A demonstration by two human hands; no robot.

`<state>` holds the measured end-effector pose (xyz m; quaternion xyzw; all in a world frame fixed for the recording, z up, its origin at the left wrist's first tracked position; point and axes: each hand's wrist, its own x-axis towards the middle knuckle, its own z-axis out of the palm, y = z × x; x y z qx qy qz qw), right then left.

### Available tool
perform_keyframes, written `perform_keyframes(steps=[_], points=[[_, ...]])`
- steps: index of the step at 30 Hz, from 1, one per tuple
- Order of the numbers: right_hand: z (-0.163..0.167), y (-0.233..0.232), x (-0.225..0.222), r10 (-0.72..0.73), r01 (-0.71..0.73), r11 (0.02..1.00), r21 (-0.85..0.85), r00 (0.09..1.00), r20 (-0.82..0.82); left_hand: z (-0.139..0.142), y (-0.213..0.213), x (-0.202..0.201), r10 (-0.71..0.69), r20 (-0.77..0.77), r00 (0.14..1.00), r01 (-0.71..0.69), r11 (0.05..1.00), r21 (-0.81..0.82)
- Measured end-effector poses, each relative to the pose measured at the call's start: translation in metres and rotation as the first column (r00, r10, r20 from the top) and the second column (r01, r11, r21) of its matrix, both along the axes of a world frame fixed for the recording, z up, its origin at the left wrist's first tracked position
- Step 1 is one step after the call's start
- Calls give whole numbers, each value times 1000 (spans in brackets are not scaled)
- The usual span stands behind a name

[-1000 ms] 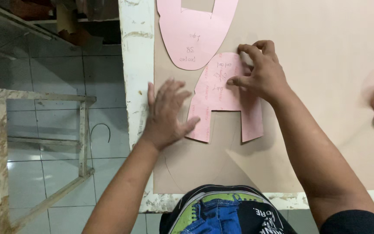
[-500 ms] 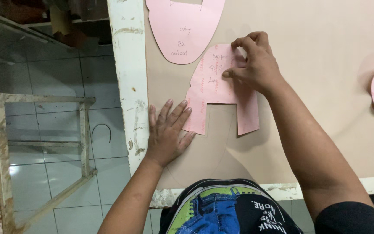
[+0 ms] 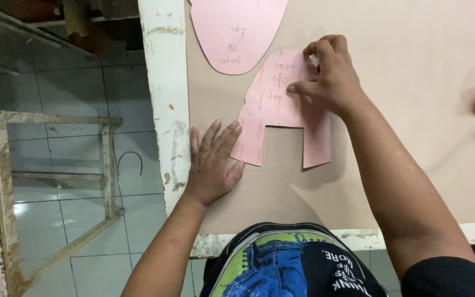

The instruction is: The person picks up a pen and cap from the workbench, then places pink paper shoe pattern pieces on a sheet of material and traces around each pattern with the pen, repositioning the patterns to trace multiple outlines onto the sheet.

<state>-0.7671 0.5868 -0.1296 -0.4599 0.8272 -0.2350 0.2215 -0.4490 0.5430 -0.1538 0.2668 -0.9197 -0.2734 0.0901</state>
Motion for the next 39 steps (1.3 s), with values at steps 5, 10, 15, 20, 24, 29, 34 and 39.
perform_keyframes(steps=[5,10,15,20,24,29,34,39], points=[[-1,3,0,4,-4,1000,-8,1000,6,-1,-4,6,86,-77,993,-71,980,185],[0,3,2,0,0,1000,-4,1000,-5,-1,-4,6,50,-75,996,-39,990,139],[0,4,1,0,0,1000,-16,1000,11,0,-7,5,37,-64,997,-28,991,132],[-2,4,1,0,-1,1000,-18,1000,-6,0,-7,5,34,-67,997,-25,992,126],[-3,4,1,16,-16,999,-37,1000,-8,0,-7,4,38,-49,998,-32,991,127],[-3,3,2,-18,19,1000,-18,1000,24,0,-7,3,53,-48,997,-44,984,173],[-1,3,3,-12,12,1000,-5,1000,-11,1,-7,3,46,-34,998,-40,987,156],[0,2,3,-24,24,1000,-2,1000,14,1,-7,2,44,-37,998,-37,986,165]])
